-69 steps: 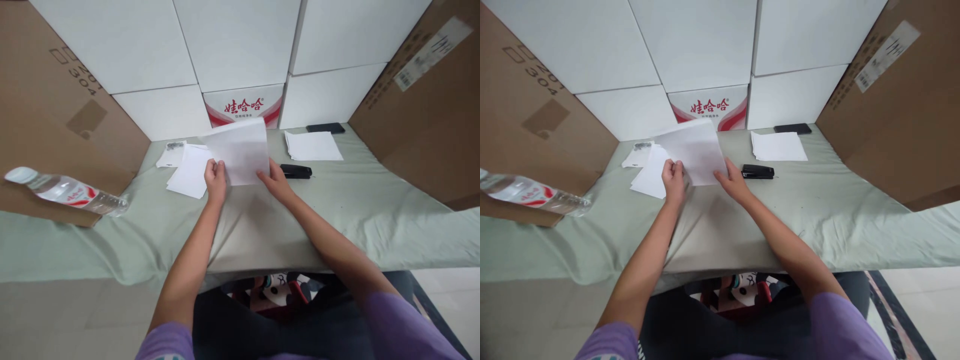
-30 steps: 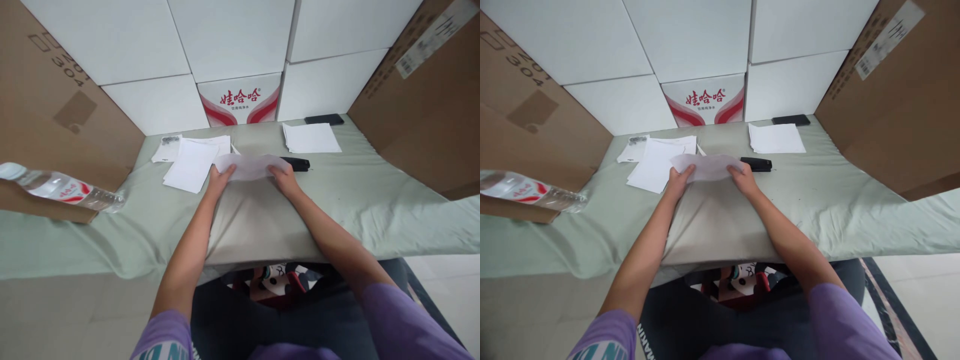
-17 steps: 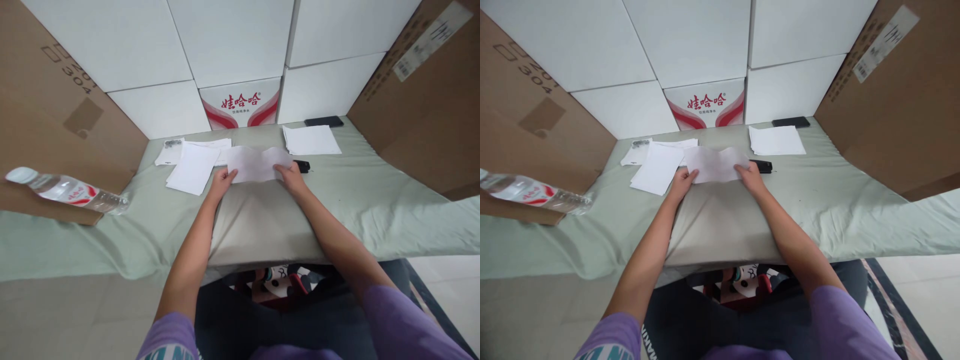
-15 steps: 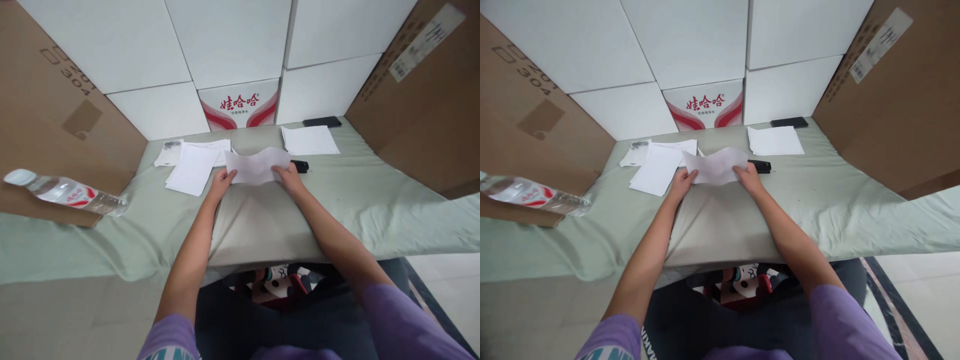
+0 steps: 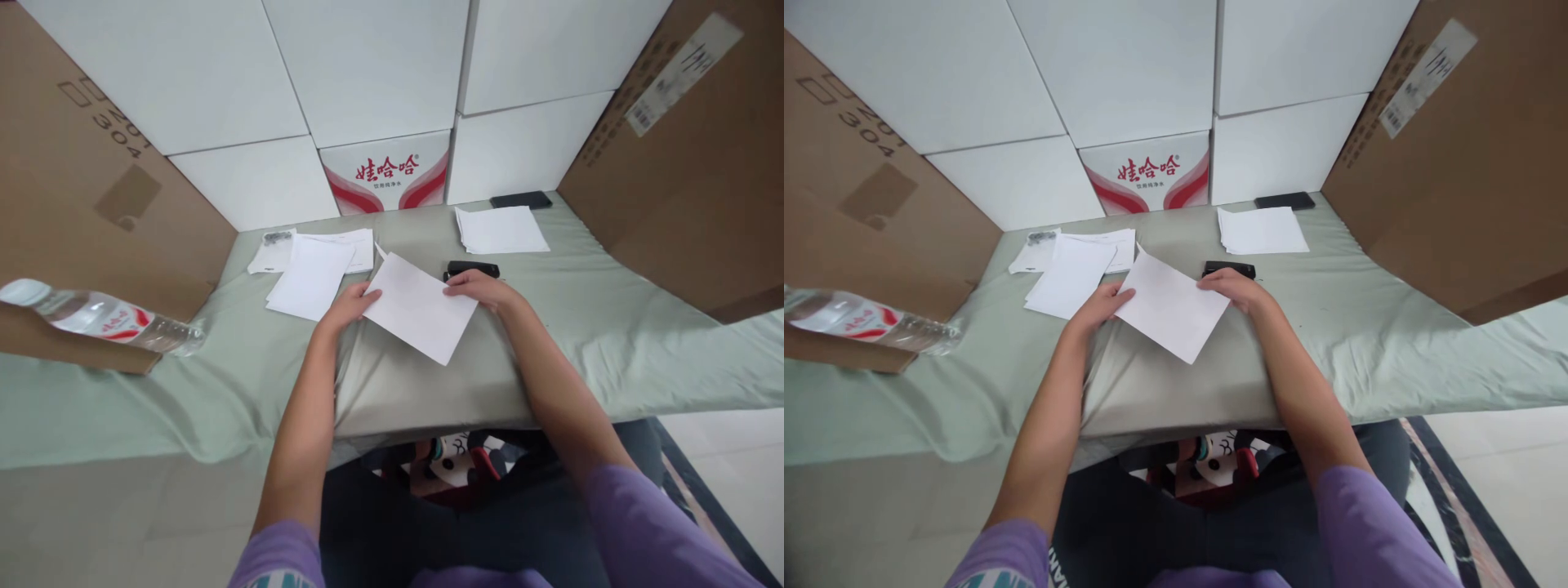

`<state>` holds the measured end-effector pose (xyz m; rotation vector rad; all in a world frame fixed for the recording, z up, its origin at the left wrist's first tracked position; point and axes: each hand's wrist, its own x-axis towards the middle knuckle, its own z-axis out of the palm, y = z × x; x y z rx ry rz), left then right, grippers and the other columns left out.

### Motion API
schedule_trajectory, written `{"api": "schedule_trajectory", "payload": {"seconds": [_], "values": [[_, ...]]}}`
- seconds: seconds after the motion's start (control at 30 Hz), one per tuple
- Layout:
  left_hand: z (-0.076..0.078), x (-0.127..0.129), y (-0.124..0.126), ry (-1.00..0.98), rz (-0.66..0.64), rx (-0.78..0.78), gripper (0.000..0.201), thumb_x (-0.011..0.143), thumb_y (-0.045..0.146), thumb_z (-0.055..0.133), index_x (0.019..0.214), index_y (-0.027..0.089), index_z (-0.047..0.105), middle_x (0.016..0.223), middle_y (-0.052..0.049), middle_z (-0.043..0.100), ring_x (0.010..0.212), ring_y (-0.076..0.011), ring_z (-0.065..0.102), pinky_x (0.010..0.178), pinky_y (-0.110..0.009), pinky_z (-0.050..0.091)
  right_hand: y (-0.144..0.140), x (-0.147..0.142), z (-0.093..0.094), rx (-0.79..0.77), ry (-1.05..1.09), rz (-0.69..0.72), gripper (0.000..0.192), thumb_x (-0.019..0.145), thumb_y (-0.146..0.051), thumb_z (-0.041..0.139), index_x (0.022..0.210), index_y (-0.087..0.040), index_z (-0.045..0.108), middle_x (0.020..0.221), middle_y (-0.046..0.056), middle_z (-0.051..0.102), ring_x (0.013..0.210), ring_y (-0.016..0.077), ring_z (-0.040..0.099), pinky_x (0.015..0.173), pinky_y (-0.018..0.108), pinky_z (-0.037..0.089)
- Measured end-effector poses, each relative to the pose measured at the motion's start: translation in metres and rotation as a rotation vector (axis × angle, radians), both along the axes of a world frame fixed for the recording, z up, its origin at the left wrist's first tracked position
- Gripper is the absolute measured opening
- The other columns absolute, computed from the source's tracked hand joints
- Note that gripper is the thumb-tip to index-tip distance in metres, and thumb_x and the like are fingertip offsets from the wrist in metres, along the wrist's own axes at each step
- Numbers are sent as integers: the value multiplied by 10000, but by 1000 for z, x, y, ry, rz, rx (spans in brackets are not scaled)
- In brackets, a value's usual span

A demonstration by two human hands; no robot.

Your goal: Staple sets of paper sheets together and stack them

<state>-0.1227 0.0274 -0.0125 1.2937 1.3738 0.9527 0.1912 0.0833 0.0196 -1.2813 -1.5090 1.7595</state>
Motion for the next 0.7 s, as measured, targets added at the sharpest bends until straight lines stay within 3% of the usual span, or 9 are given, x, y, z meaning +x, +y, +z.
{"api": "schedule_trajectory", "payload": {"seconds": [0.13, 0.27, 0.37, 0.5, 0.7], "values": [[1, 1, -2, -100, -62, -7, 402, 764, 572, 770, 892, 196, 712, 494, 21, 543, 341, -93, 422, 371, -229, 311, -3, -2, -1, 58, -156, 45, 159, 602, -274, 868, 694, -179, 778, 729, 80, 749, 611, 206, 668, 572, 312, 530], [2, 0, -3, -73, -114, -112, 432, 753, 606, 764, 743, 193, 634, 491, -5, 566, 323, -94, 426, 339, -223, 262, 0, 4, 3, 97, -241, -30, 111, 635, -265, 842, 660, -185, 768, 693, 64, 732, 570, 186, 642, 541, 292, 494], [5, 3, -6, 1, -153, -149, 429, 747, 576, 775, 677, 186, 610, 560, -52, 630, 340, -90, 432, 329, -227, 261, 1, 12, 9, 96, -286, -66, 135, 654, -296, 838, 655, -187, 760, 683, 60, 724, 559, 178, 629, 519, 283, 484], [9, 14, -9, 24, -228, -106, 413, 746, 534, 782, 608, 182, 616, 487, -18, 558, 332, -73, 390, 325, -212, 227, 0, 16, 13, 44, -287, 34, 228, 657, -387, 852, 715, -181, 771, 674, 76, 718, 541, 197, 635, 482, 299, 479], [11, 29, -11, 33, -178, -128, 386, 750, 488, 765, 580, 185, 598, 476, -2, 534, 333, -74, 384, 322, -198, 217, -2, 12, 8, 153, -450, 15, 122, 657, -285, 809, 655, -180, 747, 602, 38, 683, 494, 165, 592, 476, 274, 434]]}}
